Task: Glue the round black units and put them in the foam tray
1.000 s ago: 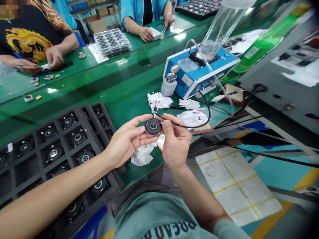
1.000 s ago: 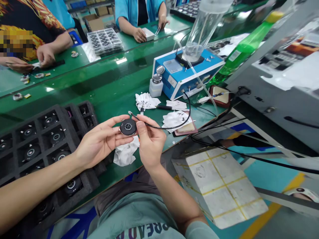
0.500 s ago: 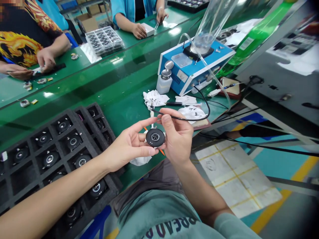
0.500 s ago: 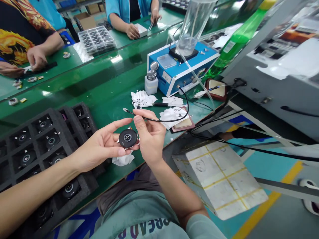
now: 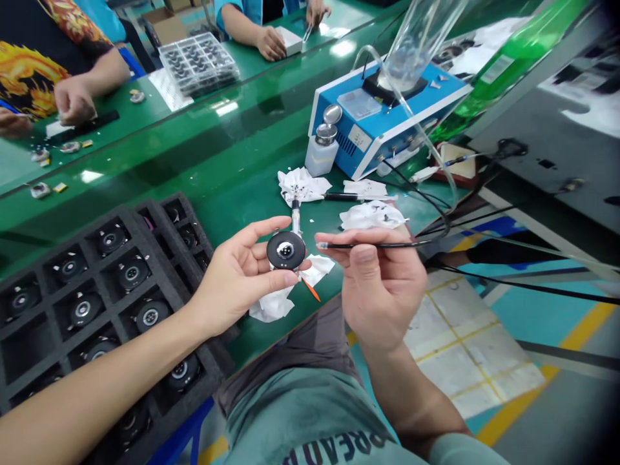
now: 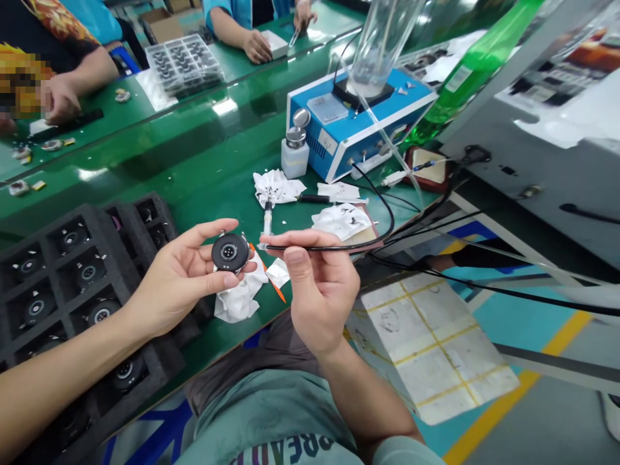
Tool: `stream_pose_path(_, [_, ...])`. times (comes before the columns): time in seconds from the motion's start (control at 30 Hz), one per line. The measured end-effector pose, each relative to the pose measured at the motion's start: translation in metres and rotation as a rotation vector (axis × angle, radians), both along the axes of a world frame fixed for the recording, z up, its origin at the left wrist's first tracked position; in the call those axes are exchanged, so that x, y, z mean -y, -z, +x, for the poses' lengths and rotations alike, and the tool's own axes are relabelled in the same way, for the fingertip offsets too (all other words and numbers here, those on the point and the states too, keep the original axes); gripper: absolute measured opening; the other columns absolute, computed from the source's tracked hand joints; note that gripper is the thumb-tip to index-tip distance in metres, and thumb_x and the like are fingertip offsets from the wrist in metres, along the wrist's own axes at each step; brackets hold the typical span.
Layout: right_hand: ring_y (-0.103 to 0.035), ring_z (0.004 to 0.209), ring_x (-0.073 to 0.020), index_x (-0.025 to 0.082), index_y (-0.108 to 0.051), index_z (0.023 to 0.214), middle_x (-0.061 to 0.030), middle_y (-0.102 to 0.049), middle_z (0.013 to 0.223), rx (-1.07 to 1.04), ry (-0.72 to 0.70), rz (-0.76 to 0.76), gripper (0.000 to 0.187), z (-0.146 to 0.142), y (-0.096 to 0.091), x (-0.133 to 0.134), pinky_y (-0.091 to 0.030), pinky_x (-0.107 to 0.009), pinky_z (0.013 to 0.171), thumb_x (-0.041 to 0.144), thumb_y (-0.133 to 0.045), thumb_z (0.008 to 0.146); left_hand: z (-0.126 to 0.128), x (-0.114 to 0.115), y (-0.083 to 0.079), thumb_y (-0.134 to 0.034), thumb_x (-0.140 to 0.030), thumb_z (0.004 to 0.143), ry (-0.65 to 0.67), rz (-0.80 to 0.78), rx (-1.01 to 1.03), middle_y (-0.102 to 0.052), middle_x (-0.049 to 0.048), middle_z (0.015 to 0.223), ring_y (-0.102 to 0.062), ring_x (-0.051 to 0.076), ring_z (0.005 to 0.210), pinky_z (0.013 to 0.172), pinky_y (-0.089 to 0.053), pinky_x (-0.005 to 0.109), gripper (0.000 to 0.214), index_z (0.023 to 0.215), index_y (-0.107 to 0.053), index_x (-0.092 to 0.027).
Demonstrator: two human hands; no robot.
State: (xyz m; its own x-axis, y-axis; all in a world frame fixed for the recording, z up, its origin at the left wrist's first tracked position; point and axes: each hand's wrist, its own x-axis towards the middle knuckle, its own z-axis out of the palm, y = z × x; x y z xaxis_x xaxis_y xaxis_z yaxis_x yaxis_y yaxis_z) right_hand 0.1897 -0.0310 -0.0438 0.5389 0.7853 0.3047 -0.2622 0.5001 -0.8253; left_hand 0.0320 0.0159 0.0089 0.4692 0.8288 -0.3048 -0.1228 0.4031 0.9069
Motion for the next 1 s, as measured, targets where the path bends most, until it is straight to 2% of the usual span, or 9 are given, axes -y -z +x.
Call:
stream_pose_path(0.2, [-0.080,0.092,-0.0217,0.021,-0.069,0.100,-0.0027,-0.076,0.092,0.002,-0.085,-0.058,0.010,-0.0035,0.0037,0.0005,-0.068,-0.037,0.081,0.030,-0.064,0.098,-0.0005,0.0001,0.0008,-0.090,-0.007,0.067,-0.011,0.023,-0.001,-0.081,0.0047,0.104,-0.080,0.026,0.092,0.087,-0.065,0.034,0.073,0.132,-0.062,-0.023])
stream_pose_path(0.6, [-0.080,0.091,-0.0226,0.021,-0.069,0.099,-0.0017,-0.076,0.090,-0.031,-0.091,-0.060,0.009,-0.0044,0.0051,-0.0011,-0.069,-0.038,0.081,0.028,-0.064,0.098,-0.0013,0.0005,0.0021,-0.088,-0.012,0.072,0.013,0.047,-0.009,-0.080,0.0079,0.115,-0.079,0.030,0.101,0.092,-0.064,0.040,0.070,0.135,-0.063,-0.024])
stream_pose_path(1.0, [-0.080,0.090,-0.0217,0.021,-0.069,0.098,-0.0016,-0.075,0.090,-0.044,-0.093,-0.080,0.009,-0.0046,0.0051,-0.0010,-0.069,-0.038,0.080,0.029,-0.064,0.098,-0.0013,-0.0003,0.0020,-0.089,-0.014,0.073,0.031,0.063,-0.015,-0.079,0.0088,0.118,-0.079,0.029,0.099,0.092,-0.064,0.037,0.070,0.136,-0.060,-0.023])
